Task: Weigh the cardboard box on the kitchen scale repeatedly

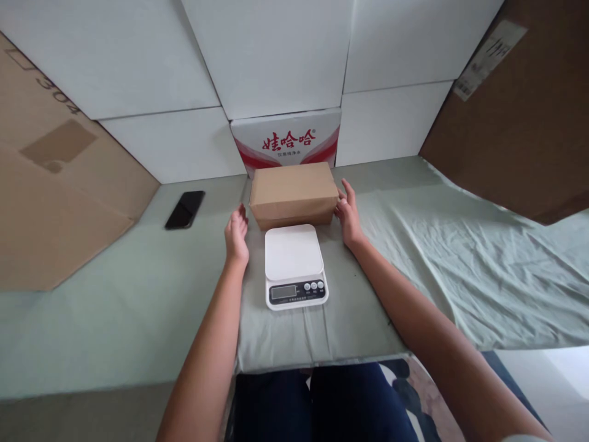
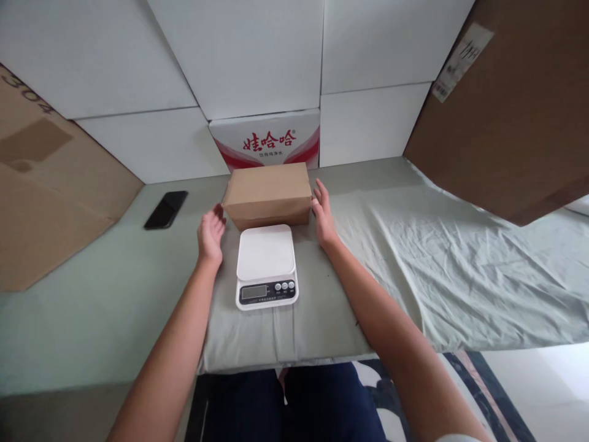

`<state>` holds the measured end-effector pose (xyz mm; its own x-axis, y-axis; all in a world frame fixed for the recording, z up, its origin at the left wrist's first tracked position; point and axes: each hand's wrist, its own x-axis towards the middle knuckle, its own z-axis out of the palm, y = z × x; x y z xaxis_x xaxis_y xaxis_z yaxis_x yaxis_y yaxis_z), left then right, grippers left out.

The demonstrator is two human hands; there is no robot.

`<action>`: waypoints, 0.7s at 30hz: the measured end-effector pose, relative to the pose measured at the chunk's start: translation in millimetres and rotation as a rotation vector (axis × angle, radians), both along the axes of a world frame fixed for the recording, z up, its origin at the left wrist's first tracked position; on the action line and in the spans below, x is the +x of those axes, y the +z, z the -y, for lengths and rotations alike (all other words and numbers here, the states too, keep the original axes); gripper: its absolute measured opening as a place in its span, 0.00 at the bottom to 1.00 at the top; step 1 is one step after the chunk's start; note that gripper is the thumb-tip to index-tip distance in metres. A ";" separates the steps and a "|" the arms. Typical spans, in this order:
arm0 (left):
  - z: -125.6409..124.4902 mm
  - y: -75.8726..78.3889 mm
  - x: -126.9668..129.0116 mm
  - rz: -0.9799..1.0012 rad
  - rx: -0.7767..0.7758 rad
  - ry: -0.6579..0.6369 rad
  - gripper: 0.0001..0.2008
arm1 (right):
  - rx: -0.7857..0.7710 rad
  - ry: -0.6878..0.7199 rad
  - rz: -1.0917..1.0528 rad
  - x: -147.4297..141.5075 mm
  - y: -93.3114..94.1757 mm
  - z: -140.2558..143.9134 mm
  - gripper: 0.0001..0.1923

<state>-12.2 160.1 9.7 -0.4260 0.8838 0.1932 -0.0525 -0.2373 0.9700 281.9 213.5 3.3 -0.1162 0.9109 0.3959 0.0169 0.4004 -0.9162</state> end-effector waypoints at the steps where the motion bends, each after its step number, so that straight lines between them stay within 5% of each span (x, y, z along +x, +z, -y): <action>1: 0.5 0.5 -2.2 -0.002 0.001 0.005 0.42 | -0.031 -0.016 -0.041 0.4 -0.5 0.1 0.43; 4: 0.9 -1.2 -4.2 -0.004 -0.023 -0.026 0.43 | -0.082 -0.020 -0.137 -2.1 3.9 5.7 0.46; 21: 0.0 -9.2 5.7 0.005 -0.054 -0.119 0.46 | 0.043 -0.006 0.043 -3.8 18.2 18.3 0.46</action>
<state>-6.6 160.1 0.6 -0.3185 0.9372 0.1423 -0.0822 -0.1769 0.9808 278.1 195.1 21.5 -0.1282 0.8938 0.4297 0.0586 0.4394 -0.8964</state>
